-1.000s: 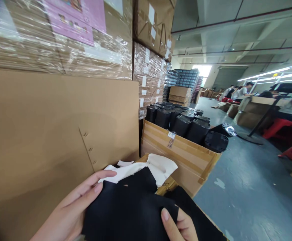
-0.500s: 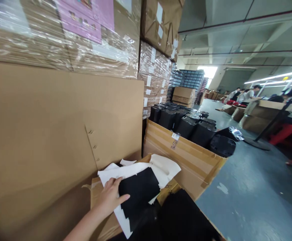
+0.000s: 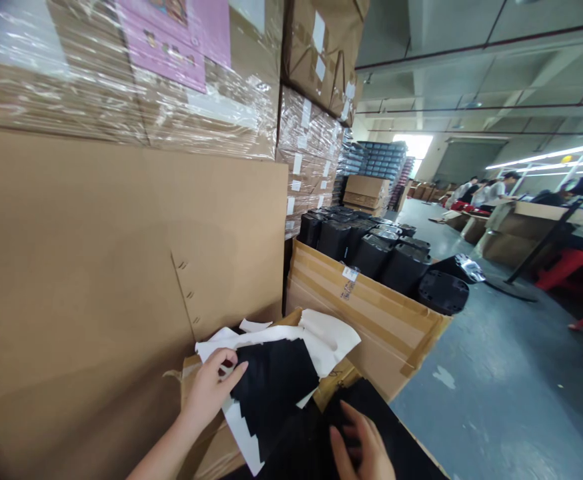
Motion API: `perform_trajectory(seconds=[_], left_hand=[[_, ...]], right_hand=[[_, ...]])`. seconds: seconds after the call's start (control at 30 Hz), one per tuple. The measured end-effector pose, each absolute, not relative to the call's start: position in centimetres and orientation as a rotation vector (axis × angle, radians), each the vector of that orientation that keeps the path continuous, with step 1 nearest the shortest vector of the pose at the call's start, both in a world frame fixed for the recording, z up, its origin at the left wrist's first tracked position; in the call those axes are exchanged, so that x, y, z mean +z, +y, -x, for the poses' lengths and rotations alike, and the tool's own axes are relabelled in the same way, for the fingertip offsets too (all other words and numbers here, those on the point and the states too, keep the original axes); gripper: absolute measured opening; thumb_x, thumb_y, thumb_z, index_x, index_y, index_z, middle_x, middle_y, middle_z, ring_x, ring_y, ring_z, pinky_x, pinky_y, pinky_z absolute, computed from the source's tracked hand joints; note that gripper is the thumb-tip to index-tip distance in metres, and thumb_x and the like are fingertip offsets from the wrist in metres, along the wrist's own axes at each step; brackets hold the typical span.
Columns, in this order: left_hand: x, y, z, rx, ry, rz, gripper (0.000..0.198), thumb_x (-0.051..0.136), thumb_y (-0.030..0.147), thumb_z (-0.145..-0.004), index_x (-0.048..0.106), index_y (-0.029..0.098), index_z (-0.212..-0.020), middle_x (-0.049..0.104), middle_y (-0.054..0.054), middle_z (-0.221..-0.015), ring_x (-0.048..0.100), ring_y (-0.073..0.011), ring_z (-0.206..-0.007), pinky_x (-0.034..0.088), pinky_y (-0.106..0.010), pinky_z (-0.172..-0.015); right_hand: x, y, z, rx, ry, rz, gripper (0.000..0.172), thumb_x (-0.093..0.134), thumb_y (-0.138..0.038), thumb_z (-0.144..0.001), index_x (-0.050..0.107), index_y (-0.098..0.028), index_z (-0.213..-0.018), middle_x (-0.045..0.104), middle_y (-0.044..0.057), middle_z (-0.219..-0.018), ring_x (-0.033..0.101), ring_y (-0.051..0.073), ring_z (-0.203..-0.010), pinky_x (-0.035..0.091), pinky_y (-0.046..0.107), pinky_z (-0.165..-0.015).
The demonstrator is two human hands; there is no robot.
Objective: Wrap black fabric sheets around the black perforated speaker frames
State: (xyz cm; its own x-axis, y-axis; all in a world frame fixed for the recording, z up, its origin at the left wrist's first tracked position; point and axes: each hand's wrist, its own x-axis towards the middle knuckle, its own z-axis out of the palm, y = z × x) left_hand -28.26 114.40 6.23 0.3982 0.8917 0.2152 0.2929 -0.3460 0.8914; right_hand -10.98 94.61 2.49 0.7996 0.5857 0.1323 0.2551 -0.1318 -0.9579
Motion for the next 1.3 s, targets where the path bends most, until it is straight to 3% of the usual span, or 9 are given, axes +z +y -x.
perform_trajectory(seconds=[0.1, 0.17, 0.33, 0.43, 0.6, 0.73, 0.9, 1.1, 1.3], left_hand=[[8.7, 112.2, 28.1, 0.834, 0.738, -1.321, 0.02, 0.062, 0.031, -0.066, 0.047, 0.019, -0.059, 0.047, 0.004, -0.059, 0.047, -0.0117, -0.058, 0.038, -0.022, -0.056], [10.4, 110.6, 28.0, 0.713, 0.588, -0.979, 0.018, 0.066, 0.029, -0.063, 0.053, 0.018, -0.067, 0.053, 0.004, -0.061, 0.052, -0.0111, -0.06, 0.041, -0.022, -0.059], [13.1, 108.4, 28.0, 0.615, 0.46, -0.679, 0.023, 0.068, 0.017, -0.064, 0.06, 0.016, -0.086, 0.066, -0.003, -0.076, 0.062, -0.0134, -0.07, 0.047, -0.023, -0.068], [13.9, 108.4, 28.5, 0.604, 0.393, -0.649, 0.03, 0.067, 0.013, -0.062, 0.059, 0.018, -0.091, 0.067, -0.004, -0.085, 0.064, -0.0164, -0.075, 0.049, -0.025, -0.07], [14.9, 108.3, 29.6, 0.565, 0.388, -0.638, 0.046, 0.065, 0.011, -0.063, 0.052, 0.023, -0.106, 0.066, -0.005, -0.1, 0.062, -0.0202, -0.091, 0.049, -0.029, -0.08], [15.2, 107.8, 29.9, 0.54, 0.399, -0.681, 0.05, 0.062, 0.011, -0.067, 0.049, 0.023, -0.114, 0.062, -0.007, -0.111, 0.058, -0.0212, -0.101, 0.048, -0.029, -0.083], [13.6, 109.4, 29.7, 0.586, 0.377, -0.806, 0.041, 0.057, 0.011, -0.07, 0.053, 0.021, -0.11, 0.057, -0.009, -0.119, 0.051, -0.025, -0.111, 0.044, -0.036, -0.09], [10.8, 111.2, 28.9, 0.642, 0.487, -1.009, 0.031, 0.06, 0.025, -0.072, 0.058, 0.022, -0.102, 0.056, -0.009, -0.12, 0.047, -0.028, -0.114, 0.04, -0.041, -0.094], [8.2, 111.8, 27.0, 0.591, 0.788, -1.807, 0.033, 0.056, 0.033, -0.069, 0.058, 0.021, -0.1, 0.056, -0.009, -0.112, 0.048, -0.0281, -0.11, 0.035, -0.045, -0.095]], right_hand=[[3.7, 97.3, 12.7, 0.641, -0.562, 1.389, 0.047, 0.075, -0.034, -0.056, 0.062, -0.02, -0.099, 0.063, 0.01, -0.106, 0.056, 0.026, -0.101, 0.05, 0.032, -0.077], [4.7, 98.6, 13.9, 0.784, -0.467, 1.156, 0.053, 0.076, -0.034, -0.057, 0.059, -0.024, -0.106, 0.059, 0.008, -0.115, 0.051, 0.024, -0.109, 0.045, 0.034, -0.085], [7.1, 99.1, 16.1, 1.131, -0.351, 0.777, 0.045, 0.073, -0.04, -0.059, 0.063, -0.023, -0.098, 0.067, 0.008, -0.098, 0.06, 0.025, -0.094, 0.045, 0.037, -0.082], [8.8, 98.0, 15.9, 1.093, -0.292, 0.74, 0.034, 0.076, -0.034, -0.055, 0.064, -0.023, -0.085, 0.068, 0.003, -0.076, 0.064, 0.021, -0.073, 0.048, 0.033, -0.072], [11.5, 95.7, 15.1, 0.932, -0.228, 0.863, 0.028, 0.078, -0.024, -0.051, 0.055, -0.021, -0.067, 0.061, -0.003, -0.058, 0.052, 0.01, -0.045, 0.041, 0.019, -0.045], [12.4, 94.6, 14.4, 0.846, -0.27, 0.967, 0.028, 0.077, -0.027, -0.055, 0.055, -0.02, -0.072, 0.058, -0.003, -0.056, 0.05, 0.009, -0.045, 0.039, 0.018, -0.043], [10.3, 92.2, 10.9, 0.747, -0.275, 1.2, 0.031, 0.076, -0.03, -0.057, 0.057, -0.02, -0.079, 0.063, -0.001, -0.068, 0.058, 0.014, -0.061, 0.046, 0.021, -0.054], [10.2, 90.2, 9.8, 0.738, -0.225, 1.233, 0.029, 0.074, -0.035, -0.059, 0.057, -0.021, -0.078, 0.063, -0.003, -0.061, 0.059, 0.015, -0.053, 0.047, 0.024, -0.05], [13.5, 90.0, 9.8, 0.591, -0.275, 1.312, 0.033, 0.074, -0.036, -0.059, 0.057, -0.02, -0.083, 0.06, -0.002, -0.058, 0.057, 0.012, -0.048, 0.046, 0.019, -0.045]])
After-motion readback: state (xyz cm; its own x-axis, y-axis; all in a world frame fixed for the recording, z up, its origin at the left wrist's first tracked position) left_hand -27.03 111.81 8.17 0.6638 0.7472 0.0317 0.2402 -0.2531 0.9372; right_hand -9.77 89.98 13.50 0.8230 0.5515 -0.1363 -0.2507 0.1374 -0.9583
